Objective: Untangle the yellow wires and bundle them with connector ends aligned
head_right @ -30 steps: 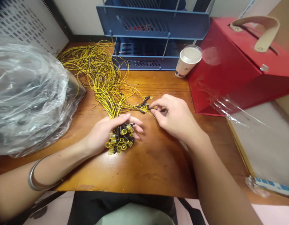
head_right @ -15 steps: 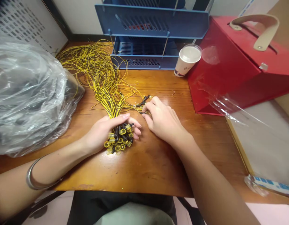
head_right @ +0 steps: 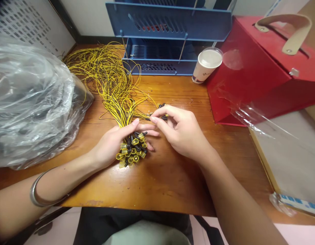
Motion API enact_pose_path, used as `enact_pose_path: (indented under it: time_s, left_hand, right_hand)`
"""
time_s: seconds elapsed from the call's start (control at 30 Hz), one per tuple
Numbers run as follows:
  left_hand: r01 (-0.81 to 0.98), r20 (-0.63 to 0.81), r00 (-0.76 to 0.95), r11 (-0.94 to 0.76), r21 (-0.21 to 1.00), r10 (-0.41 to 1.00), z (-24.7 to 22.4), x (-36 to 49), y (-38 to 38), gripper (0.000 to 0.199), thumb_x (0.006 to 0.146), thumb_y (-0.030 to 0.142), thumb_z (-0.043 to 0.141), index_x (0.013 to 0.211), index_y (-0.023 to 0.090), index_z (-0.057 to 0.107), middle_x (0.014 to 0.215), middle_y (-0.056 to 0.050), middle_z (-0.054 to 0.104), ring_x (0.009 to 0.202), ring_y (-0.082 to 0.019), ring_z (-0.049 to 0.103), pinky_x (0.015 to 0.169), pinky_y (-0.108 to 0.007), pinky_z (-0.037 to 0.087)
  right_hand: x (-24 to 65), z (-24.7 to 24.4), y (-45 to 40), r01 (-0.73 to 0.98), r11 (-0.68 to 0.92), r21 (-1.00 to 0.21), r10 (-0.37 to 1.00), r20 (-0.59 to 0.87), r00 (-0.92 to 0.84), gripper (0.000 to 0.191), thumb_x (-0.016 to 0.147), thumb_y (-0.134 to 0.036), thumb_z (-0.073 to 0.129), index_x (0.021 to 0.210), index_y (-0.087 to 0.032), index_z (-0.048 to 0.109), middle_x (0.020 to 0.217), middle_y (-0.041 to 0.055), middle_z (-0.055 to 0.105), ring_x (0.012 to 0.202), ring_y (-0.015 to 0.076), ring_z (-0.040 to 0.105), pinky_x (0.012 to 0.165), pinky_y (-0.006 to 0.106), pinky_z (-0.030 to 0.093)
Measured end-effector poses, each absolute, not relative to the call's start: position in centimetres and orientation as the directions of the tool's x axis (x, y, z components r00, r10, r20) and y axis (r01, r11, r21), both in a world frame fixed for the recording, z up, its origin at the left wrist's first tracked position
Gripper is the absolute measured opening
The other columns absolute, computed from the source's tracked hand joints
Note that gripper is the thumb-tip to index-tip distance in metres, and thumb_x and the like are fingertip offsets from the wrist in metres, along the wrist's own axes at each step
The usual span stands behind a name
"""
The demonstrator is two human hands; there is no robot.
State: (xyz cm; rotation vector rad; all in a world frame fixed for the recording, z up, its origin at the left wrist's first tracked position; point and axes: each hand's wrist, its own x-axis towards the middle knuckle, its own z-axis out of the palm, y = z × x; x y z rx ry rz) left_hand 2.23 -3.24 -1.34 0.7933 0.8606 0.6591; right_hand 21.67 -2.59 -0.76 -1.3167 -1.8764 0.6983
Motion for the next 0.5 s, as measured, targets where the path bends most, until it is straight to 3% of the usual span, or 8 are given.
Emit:
enact_pose_path:
  time_s: [0.2,0.33,0.5]
  left_hand:
    - [-0.17,-0.376,0.502,0.515,0.84,0.779,-1.3,2.3,-3.2,0.056,0.091,0.055,0.057,0.118,0.008,0.071,0.079,-0.012,0.076,0.066,-0.022,0.071,0.063,-0.03,0.055]
    - [-0.19,-0.34,0.512,0.49,0.851,0.789,-1.4,2.4,-3.1,0.055,0.087,0.056,0.062,0.11,0.008,0.074,0.079,-0.011,0.076,0.074,-0.023,0.072,0.069,-0.031,0.056]
    - [-0.209,-0.304,0.545,0.477,0.853,0.782,-1.5,2.5,-3.0,0.045,0.09,0.05,0.061,0.103,0.009,0.075,0.093,-0.01,0.077,0.09,-0.023,0.071,0.081,-0.031,0.054]
  right_hand:
    - [20.3,-0.8,-3.3,0.42,0.32,-0.849,0.935,0.209,-0.288,0.009,0.087,-0.027,0.07,0.09,-0.019,0.072,0.065,0.0,0.066,0.05,0.0109,0.056,0.046,0.024,0.041]
    - [19.8,-0.9,-3.5,0.281,0.341,-0.897,0.892,0.214,-0.398,0.008,0.088,-0.021,0.067,0.094,-0.017,0.071,0.064,-0.0009,0.065,0.047,0.0102,0.056,0.049,0.025,0.044]
    - [20.1,-0.7,-3.4,0.29,0.504,-0.813,0.812,0.331,-0.481,0.005,0.086,-0.013,0.067,0.089,-0.016,0.069,0.078,0.003,0.071,0.059,0.0103,0.059,0.053,0.024,0.044]
